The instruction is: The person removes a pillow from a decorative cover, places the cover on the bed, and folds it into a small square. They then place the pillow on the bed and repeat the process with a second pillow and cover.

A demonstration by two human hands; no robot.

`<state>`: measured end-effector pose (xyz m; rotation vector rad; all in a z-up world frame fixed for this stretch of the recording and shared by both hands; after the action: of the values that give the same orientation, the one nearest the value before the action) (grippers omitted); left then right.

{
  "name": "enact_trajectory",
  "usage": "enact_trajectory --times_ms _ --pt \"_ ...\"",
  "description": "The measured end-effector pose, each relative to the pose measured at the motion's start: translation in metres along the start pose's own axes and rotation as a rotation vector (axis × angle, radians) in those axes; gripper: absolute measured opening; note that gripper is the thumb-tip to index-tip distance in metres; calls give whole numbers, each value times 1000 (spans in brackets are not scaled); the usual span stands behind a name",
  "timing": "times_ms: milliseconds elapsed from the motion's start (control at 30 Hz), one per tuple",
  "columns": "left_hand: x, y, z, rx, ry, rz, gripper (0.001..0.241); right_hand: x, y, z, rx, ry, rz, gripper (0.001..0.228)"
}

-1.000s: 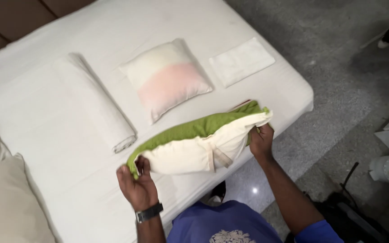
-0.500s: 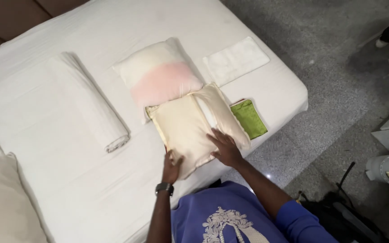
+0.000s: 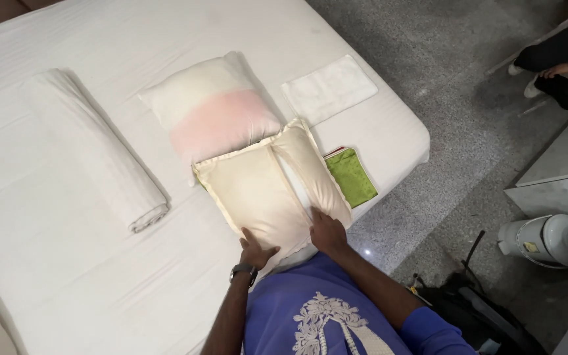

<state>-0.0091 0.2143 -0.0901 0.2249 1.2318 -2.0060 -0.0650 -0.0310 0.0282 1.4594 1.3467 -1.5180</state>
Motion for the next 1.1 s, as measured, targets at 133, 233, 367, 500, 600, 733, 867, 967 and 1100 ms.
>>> enact_trajectory --times_ms 133,233,367,500,600,733,867,967,1100 --pt "5 17 -5 -39 -25 9 151 43 26 17 122 262 -116 76" --pt "0 18 -1 -60 -103 38 150 36 33 5 260 481 -296 108" --pt "-1 18 -2 -88 -60 35 140 -69 27 -40 252 822 -129 89" --pt "5 30 -15 -86 -61 10 142 -54 47 -42 110 832 1 78" --pt "22 55 -30 -113 -56 -41 143 -65 59 -50 65 663 55 70" --pt "15 45 -20 -106 1 -34 140 -26 109 -26 68 504 82 67" --pt "14 31 -25 -127 52 -59 123 -1 155 -3 183 435 -5 81" --pt "11 26 -28 -126 98 -91 106 -6 183 4 237 492 -75 95" --pt "3 14 -21 -125 169 -131 88 32 216 29 317 528 -208 117"
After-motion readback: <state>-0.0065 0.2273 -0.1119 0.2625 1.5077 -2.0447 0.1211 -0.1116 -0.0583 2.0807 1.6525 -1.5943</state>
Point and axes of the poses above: each hand's wrist, its own y-axis towards the middle knuckle, its own x-axis out of the palm, z = x × y, the point moved 8 cm from there along y, towards the middle knuckle, and after that the axes turned 6 degrees about z, right-handed, at the moved point
